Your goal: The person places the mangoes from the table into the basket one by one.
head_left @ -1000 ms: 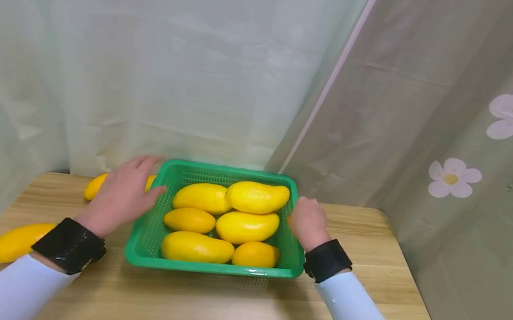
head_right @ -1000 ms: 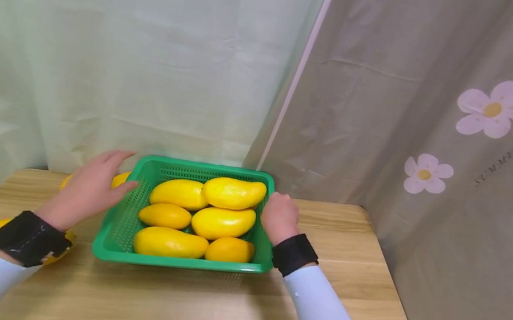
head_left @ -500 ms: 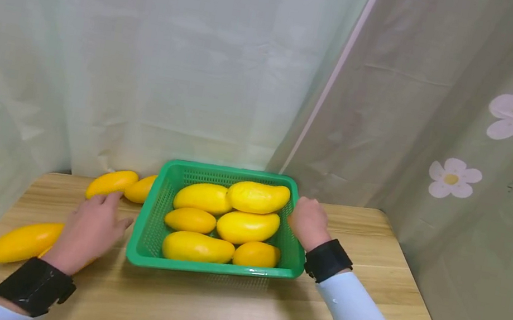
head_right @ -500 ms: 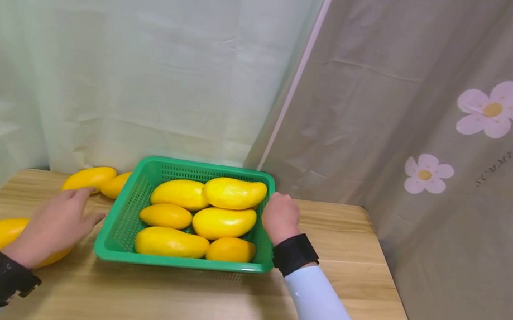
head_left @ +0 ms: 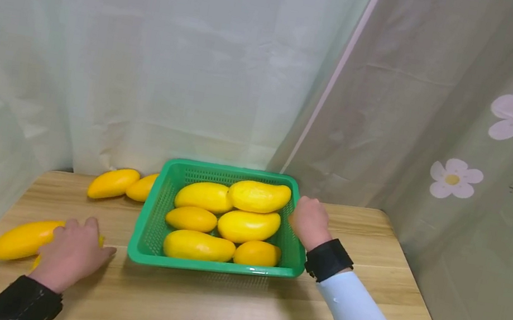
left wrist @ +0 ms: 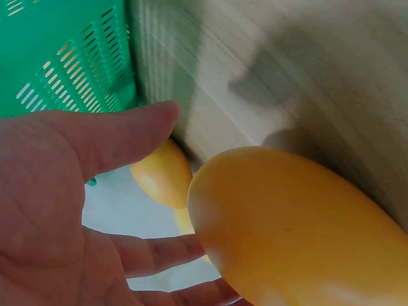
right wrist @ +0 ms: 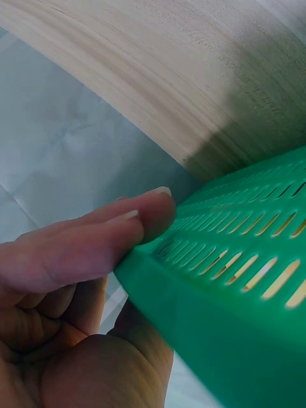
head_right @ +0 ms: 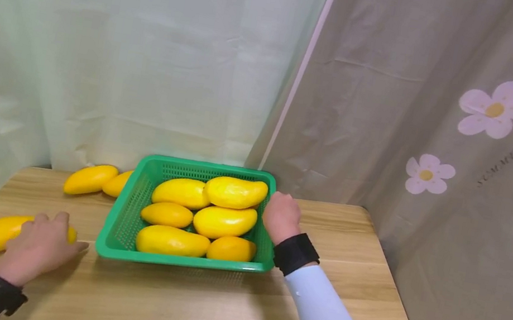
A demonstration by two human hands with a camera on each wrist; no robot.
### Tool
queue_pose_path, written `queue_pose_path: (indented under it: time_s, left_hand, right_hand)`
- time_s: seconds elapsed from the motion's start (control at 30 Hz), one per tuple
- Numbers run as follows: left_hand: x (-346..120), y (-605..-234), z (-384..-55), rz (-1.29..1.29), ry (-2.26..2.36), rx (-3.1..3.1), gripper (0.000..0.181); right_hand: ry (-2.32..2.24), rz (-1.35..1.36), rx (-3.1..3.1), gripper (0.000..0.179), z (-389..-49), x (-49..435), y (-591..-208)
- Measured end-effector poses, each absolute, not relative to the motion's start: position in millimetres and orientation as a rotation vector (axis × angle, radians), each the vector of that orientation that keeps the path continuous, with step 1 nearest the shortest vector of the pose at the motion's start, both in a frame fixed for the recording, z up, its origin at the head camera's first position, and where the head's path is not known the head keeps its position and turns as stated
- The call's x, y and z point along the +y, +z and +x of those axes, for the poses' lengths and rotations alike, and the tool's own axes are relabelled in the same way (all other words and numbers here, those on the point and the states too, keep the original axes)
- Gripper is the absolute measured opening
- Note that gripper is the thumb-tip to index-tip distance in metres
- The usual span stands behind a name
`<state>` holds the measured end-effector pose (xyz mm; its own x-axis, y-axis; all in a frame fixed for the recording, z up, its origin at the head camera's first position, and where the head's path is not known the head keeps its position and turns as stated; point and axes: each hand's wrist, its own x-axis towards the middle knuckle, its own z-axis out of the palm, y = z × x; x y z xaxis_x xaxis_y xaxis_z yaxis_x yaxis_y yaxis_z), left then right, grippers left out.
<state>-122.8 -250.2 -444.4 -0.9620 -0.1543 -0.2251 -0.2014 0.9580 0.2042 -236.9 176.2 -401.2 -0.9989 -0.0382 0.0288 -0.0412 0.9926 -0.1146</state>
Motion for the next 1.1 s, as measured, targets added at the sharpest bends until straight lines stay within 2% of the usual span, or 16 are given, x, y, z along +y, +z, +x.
queue_pose_path:
  time_s: [0.37, 0.6, 0.83, 1.1]
  left_hand:
    - [-258, -452, -122, -0.336, 0.326, 2.804, 0.082]
    - [-264, -456, -120, -0.235, 0.412, 2.799, 0.072]
    - [-264, -460, -120, -0.26, 0.462, 2.678, 0.099]
    - [-262, -461, -119, -0.268, 0.501, 2.627, 0.099]
  right_hand:
    - [0.18, 0.072, -3.098, 0.01, -239, 178, -403]
    - [0.16, 0.076, -3.103, 0.012, -239, 178, -404]
    - [0.153, 0.063, -3.11, 0.012, -240, 178, -404]
    - [0.133, 0.081, -3.115, 0.014, -239, 177, -403]
